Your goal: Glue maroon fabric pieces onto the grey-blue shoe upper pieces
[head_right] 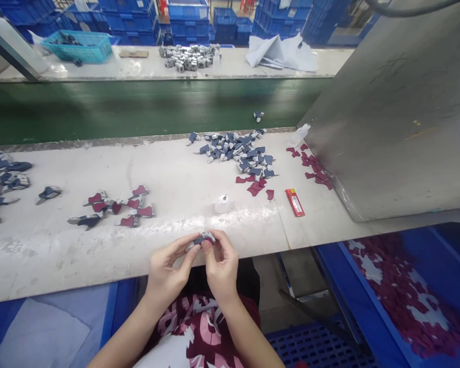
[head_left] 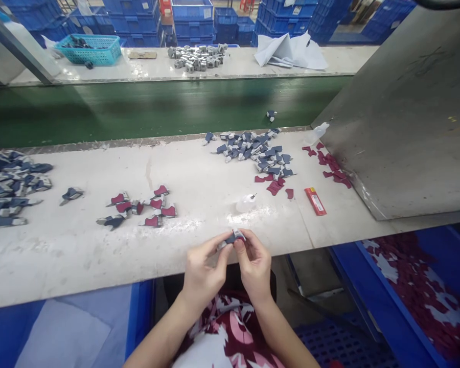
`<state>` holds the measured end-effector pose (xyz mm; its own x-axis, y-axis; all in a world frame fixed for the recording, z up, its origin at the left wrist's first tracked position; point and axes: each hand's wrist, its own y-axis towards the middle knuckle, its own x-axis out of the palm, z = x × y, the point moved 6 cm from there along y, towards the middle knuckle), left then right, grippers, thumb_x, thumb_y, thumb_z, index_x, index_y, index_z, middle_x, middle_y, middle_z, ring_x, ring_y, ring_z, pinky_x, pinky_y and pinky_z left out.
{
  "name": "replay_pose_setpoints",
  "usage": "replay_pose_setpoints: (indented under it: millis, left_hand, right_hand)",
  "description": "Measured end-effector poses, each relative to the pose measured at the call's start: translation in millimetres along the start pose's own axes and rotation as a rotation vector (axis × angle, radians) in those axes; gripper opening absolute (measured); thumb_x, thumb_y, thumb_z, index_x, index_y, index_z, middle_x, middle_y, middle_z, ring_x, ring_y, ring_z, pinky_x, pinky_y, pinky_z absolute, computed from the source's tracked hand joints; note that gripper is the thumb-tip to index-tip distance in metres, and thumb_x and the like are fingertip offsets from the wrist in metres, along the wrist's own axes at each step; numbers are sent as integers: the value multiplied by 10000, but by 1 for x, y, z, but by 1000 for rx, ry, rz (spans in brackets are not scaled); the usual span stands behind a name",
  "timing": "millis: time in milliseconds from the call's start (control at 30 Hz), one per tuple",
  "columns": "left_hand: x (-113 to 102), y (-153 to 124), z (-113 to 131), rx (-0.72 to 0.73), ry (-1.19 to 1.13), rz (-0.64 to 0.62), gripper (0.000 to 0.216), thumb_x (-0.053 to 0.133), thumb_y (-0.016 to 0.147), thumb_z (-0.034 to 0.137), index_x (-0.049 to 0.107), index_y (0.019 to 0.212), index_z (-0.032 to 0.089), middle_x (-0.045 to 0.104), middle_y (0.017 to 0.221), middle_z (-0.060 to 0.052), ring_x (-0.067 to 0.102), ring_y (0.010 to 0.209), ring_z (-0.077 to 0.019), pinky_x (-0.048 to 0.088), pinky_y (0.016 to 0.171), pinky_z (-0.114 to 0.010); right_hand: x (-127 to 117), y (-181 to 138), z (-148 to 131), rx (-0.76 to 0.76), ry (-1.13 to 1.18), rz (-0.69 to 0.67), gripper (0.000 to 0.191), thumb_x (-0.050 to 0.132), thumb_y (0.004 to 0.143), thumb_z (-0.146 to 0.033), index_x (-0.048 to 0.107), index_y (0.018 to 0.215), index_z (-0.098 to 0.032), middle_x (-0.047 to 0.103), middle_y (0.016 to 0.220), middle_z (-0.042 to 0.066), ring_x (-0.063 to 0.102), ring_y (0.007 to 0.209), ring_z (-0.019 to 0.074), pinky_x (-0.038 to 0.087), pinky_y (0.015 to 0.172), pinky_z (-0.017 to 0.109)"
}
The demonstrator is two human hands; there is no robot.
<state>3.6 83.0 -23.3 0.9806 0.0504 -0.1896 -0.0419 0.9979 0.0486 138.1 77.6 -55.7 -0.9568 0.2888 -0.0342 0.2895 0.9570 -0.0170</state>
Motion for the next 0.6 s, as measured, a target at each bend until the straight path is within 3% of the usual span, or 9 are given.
replay_pose_setpoints:
  millis: [133, 233, 333, 400, 600]
  left_hand:
    - [-1, 6, -11, -163, -141, -95, 280, 737, 770, 171, 787, 1045, 155, 807, 1029, -71, 783, 931, -254, 655, 858, -309]
    - [-2, 7, -12, -232, -230, -130, 270, 693, 822, 214, 783, 1070, 157, 812, 994, -70, 792, 874, -244, 669, 813, -317]
    - [0, 7, -10, -279, -301, -181, 269, 717, 820, 263, 785, 1061, 164, 814, 971, -68, 793, 860, -256, 677, 786, -338]
    - [0, 7, -6, -279, -328, -211, 247, 737, 812, 289, 794, 1023, 175, 815, 968, -66, 791, 870, -266, 673, 809, -359]
    - [1, 7, -5, -328, -351, -301, 239, 757, 816, 348, 798, 991, 191, 816, 956, -69, 790, 857, -255, 657, 859, -386]
  right_hand:
    - [-1, 7, 9, 15, -15, -95, 327, 636, 916, -476, 706, 1092, -209, 723, 919, 63, 699, 832, 195, 603, 738, 313]
    - [-8, 11, -4, -250, -111, -119, 454, 716, 878, -386, 607, 1303, -271, 657, 1077, 70, 665, 991, 210, 591, 836, 353]
    - [-16, 9, -24, -592, -274, -94, 403, 761, 841, -236, 637, 1211, -333, 610, 1114, 52, 608, 1072, 221, 562, 890, 390]
    - [-17, 8, -33, -738, -379, -107, 300, 729, 857, -176, 669, 1100, -341, 620, 1057, 37, 582, 1087, 231, 542, 917, 418]
    - [-11, 7, -38, -826, -498, -191, 337, 542, 914, -63, 684, 1047, -338, 629, 938, 30, 562, 1012, 225, 517, 880, 425]
